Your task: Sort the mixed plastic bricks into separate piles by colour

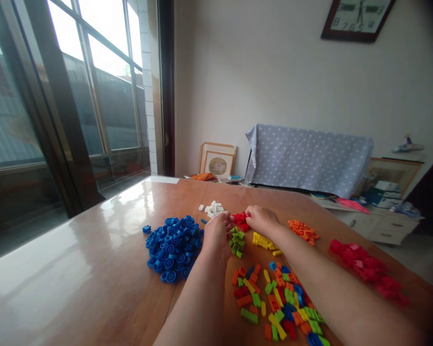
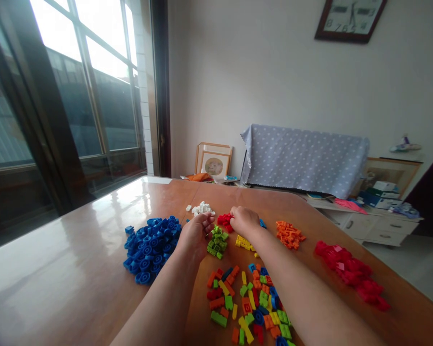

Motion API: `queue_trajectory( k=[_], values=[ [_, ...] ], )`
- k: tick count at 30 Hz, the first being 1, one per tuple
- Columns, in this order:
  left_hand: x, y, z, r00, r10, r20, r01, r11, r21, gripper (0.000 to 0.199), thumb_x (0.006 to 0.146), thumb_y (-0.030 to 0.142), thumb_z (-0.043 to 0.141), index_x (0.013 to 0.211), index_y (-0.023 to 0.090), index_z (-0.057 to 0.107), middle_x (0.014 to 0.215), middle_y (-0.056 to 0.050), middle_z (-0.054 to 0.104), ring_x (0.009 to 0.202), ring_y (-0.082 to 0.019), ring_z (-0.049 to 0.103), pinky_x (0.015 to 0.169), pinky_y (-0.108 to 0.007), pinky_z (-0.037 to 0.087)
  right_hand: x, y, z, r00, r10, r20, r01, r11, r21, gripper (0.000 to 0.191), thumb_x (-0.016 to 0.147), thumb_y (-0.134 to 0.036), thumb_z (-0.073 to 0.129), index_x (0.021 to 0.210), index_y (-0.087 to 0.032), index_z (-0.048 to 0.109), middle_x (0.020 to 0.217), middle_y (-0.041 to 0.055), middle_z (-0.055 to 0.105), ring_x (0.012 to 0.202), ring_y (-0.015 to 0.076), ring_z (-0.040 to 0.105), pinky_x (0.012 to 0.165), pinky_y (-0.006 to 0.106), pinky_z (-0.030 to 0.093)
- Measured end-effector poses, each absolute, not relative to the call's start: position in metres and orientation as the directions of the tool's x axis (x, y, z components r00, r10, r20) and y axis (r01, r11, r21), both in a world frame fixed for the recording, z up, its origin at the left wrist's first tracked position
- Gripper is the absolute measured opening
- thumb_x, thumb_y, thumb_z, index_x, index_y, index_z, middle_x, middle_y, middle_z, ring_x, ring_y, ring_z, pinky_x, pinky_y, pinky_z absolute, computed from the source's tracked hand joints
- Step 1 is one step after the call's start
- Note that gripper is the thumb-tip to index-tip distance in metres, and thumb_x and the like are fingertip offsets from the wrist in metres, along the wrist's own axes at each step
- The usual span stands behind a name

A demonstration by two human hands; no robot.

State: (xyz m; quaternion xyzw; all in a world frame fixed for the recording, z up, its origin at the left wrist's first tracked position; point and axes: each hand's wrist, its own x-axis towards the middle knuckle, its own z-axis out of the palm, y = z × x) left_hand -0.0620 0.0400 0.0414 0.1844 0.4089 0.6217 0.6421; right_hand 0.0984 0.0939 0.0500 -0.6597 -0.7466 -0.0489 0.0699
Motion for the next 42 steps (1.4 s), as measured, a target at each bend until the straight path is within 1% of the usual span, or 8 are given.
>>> queue_trajectory(
  k=[5,10,14,19,27,31,35,42],
  values=[
    [-0.061,0.040,0.040,-0.092,0.953,-0.290,-0.652,0.162,0.741,0.029,0.067,0.031,0.072,0.092,0.017,0.066,0.076,-0.002,0.067,0.058,-0.009,0.058,0.052,-0.021,0.034,0.118,0.060,0.054,-0.165,0.973,0.162,0.966,0.193,-0.170,0.018,0.086,-0.031,0.054,0.093,-0.023,0.069,0.089,0.0018,0.072,0.079,0.0157,0.060,0.064,0.025,0.033],
    [-0.060,0.040,0.042,-0.082,0.952,-0.294,-0.661,0.169,0.731,0.026,0.068,0.029,0.071,0.090,0.017,0.066,0.076,-0.001,0.066,0.055,-0.008,0.056,0.051,-0.020,0.032,0.128,0.019,0.054,-0.357,0.931,0.083,0.852,0.360,-0.380,0.011,0.081,-0.024,0.057,0.084,-0.020,0.067,0.076,-0.0021,0.067,0.070,0.0127,0.057,0.060,0.022,0.033],
    [-0.060,0.040,0.042,-0.085,0.950,-0.299,-0.661,0.171,0.731,0.030,0.066,0.031,0.074,0.091,0.017,0.065,0.076,-0.002,0.067,0.055,-0.008,0.055,0.051,-0.020,0.032,0.124,-0.006,0.053,-0.435,0.900,0.020,0.788,0.392,-0.475,0.009,0.080,-0.022,0.058,0.083,-0.019,0.066,0.073,-0.0025,0.065,0.068,0.0120,0.056,0.058,0.021,0.034],
    [-0.060,0.041,0.040,-0.086,0.952,-0.295,-0.648,0.171,0.742,0.029,0.068,0.030,0.072,0.093,0.018,0.066,0.077,-0.001,0.067,0.054,-0.007,0.054,0.051,-0.020,0.032,0.115,-0.018,0.055,-0.498,0.867,-0.021,0.773,0.433,-0.464,0.015,0.078,-0.020,0.060,0.090,-0.021,0.070,0.076,-0.0021,0.067,0.069,0.0124,0.057,0.059,0.021,0.035],
    [-0.059,0.042,0.038,-0.092,0.959,-0.269,-0.632,0.153,0.760,0.031,0.066,0.031,0.074,0.093,0.018,0.067,0.076,-0.002,0.068,0.055,-0.008,0.055,0.050,-0.020,0.033,0.099,-0.043,0.066,-0.532,0.843,-0.073,0.784,0.458,-0.418,0.017,0.077,-0.019,0.058,0.087,-0.022,0.071,0.078,-0.0009,0.070,0.071,0.0141,0.059,0.059,0.022,0.034],
    [-0.059,0.041,0.039,-0.096,0.956,-0.279,-0.633,0.158,0.758,0.030,0.067,0.029,0.073,0.094,0.017,0.067,0.077,-0.002,0.068,0.054,-0.008,0.054,0.049,-0.020,0.032,0.084,-0.059,0.064,-0.570,0.817,-0.082,0.789,0.517,-0.331,0.018,0.076,-0.021,0.059,0.087,-0.024,0.073,0.086,0.0009,0.074,0.077,0.0175,0.062,0.063,0.025,0.033],
    [-0.059,0.041,0.041,-0.101,0.951,-0.291,-0.633,0.164,0.757,0.028,0.068,0.028,0.071,0.093,0.017,0.068,0.078,-0.002,0.068,0.056,-0.008,0.055,0.050,-0.020,0.032,0.080,-0.061,0.058,-0.536,0.842,-0.064,0.820,0.501,-0.275,0.016,0.076,-0.026,0.060,0.087,-0.025,0.072,0.083,0.0015,0.073,0.075,0.0187,0.063,0.061,0.026,0.030],
    [-0.059,0.043,0.038,-0.105,0.951,-0.291,-0.636,0.161,0.755,0.031,0.067,0.029,0.071,0.095,0.017,0.068,0.079,-0.004,0.069,0.057,-0.009,0.057,0.052,-0.021,0.034,0.083,-0.059,0.053,-0.525,0.847,-0.090,0.824,0.478,-0.303,0.014,0.075,-0.027,0.061,0.085,-0.024,0.070,0.079,0.0005,0.072,0.071,0.0170,0.061,0.057,0.025,0.027]
  ],
)
